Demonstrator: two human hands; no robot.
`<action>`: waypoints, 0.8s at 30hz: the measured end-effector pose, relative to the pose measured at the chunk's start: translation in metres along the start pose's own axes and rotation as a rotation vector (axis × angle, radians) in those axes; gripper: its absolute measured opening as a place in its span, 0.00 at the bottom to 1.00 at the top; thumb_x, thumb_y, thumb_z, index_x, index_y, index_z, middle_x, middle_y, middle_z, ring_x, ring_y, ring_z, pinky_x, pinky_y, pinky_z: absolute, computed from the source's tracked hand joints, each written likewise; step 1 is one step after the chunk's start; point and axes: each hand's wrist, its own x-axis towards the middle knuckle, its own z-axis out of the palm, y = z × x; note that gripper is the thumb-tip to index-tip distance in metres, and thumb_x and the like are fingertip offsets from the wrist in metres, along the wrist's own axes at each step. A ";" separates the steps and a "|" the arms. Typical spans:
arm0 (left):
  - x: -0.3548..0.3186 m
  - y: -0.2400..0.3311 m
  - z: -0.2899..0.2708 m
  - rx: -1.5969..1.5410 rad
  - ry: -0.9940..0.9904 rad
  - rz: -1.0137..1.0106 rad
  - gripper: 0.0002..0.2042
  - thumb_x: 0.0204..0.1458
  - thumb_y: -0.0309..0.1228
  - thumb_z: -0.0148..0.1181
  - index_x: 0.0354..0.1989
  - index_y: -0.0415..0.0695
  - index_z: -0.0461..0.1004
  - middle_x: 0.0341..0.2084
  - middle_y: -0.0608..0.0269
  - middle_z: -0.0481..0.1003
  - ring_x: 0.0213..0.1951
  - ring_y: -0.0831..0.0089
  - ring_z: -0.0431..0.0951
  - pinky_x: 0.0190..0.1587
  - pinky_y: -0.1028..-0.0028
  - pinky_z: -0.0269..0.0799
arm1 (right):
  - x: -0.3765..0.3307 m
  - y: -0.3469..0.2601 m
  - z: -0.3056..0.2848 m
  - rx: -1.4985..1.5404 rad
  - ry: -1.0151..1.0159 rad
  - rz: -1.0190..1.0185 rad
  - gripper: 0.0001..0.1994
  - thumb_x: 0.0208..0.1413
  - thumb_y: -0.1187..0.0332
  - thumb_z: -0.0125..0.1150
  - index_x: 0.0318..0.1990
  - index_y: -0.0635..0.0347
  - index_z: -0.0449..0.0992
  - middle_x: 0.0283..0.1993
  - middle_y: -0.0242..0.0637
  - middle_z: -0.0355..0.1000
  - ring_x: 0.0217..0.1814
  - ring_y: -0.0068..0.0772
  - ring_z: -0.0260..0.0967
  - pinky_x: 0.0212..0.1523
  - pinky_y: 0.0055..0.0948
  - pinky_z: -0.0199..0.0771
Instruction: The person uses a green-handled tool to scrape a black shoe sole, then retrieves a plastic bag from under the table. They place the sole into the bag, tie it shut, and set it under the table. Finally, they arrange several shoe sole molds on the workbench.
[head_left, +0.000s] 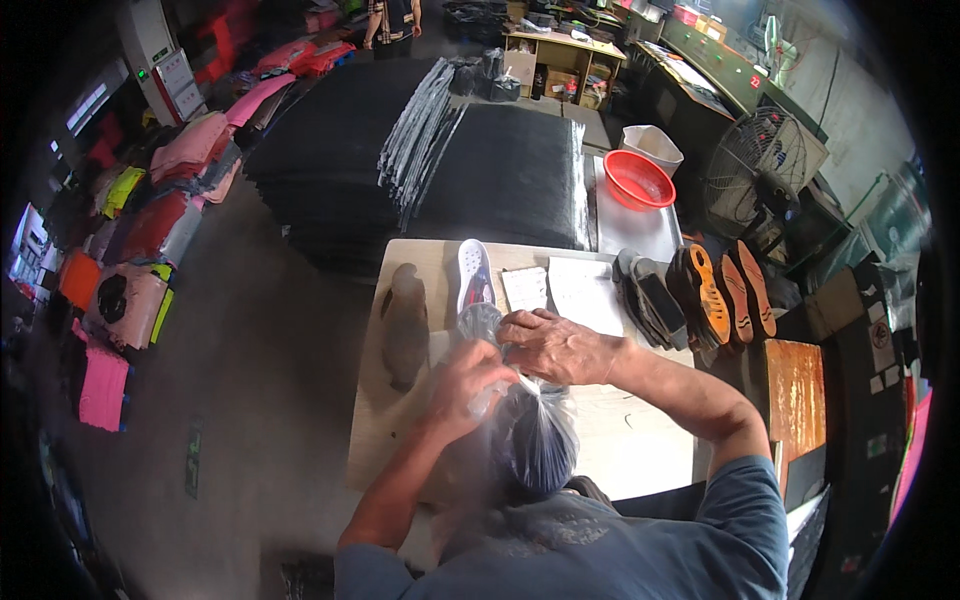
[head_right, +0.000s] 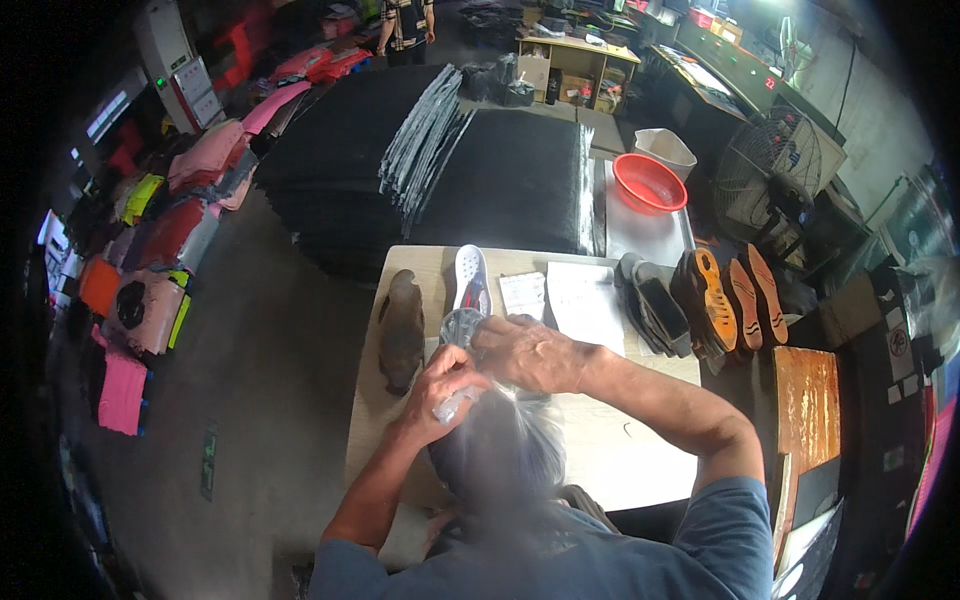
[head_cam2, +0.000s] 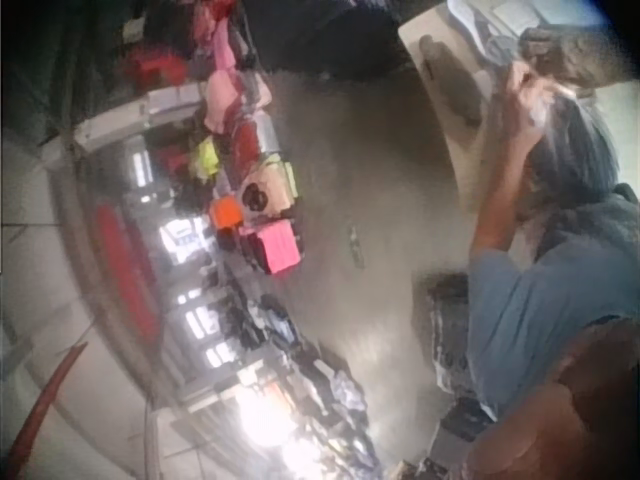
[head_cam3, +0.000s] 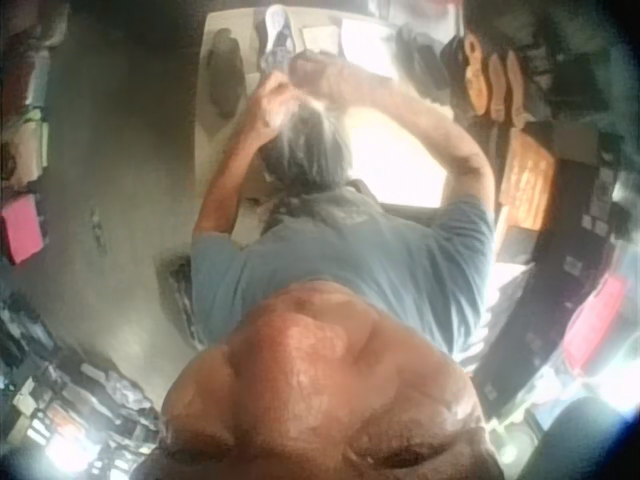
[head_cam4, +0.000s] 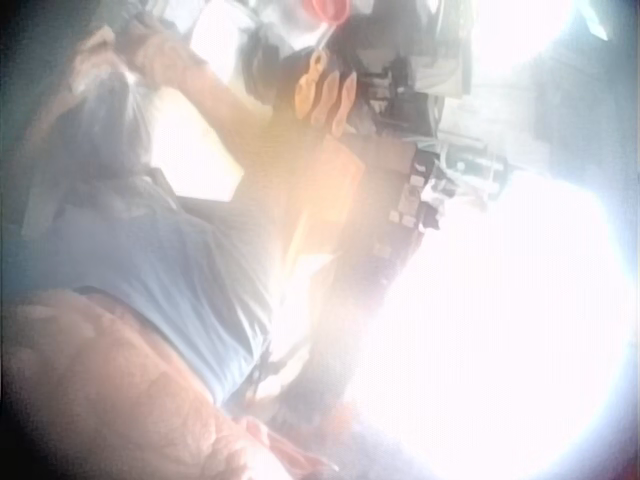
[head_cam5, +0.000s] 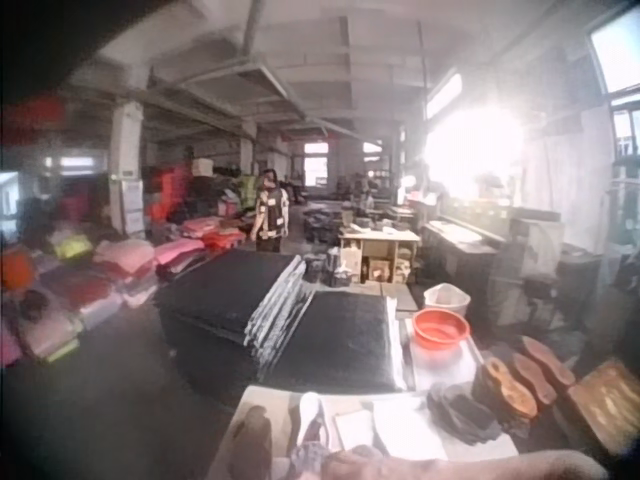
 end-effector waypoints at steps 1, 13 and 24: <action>0.001 0.001 -0.002 0.016 -0.022 0.002 0.09 0.43 0.21 0.67 0.35 0.46 0.82 0.36 0.61 0.72 0.42 0.61 0.75 0.43 0.64 0.72 | 0.000 0.001 -0.007 -0.134 -0.084 -0.030 0.06 0.53 0.70 0.60 0.38 0.60 0.77 0.43 0.36 0.73 0.51 0.37 0.72 0.48 0.35 0.75; 0.005 0.001 -0.012 0.374 -0.190 0.176 0.10 0.58 0.38 0.63 0.28 0.46 0.77 0.28 0.64 0.72 0.36 0.65 0.74 0.40 0.64 0.71 | -0.023 0.019 -0.004 0.010 -0.289 0.104 0.09 0.61 0.64 0.60 0.40 0.60 0.73 0.31 0.38 0.74 0.35 0.43 0.77 0.33 0.40 0.80; -0.023 0.001 0.002 -0.354 -0.174 -0.490 0.07 0.64 0.31 0.59 0.37 0.41 0.78 0.32 0.63 0.77 0.36 0.71 0.77 0.40 0.68 0.72 | -0.070 0.018 0.040 0.144 -0.105 0.202 0.08 0.65 0.67 0.59 0.36 0.63 0.73 0.31 0.42 0.74 0.36 0.45 0.77 0.37 0.41 0.79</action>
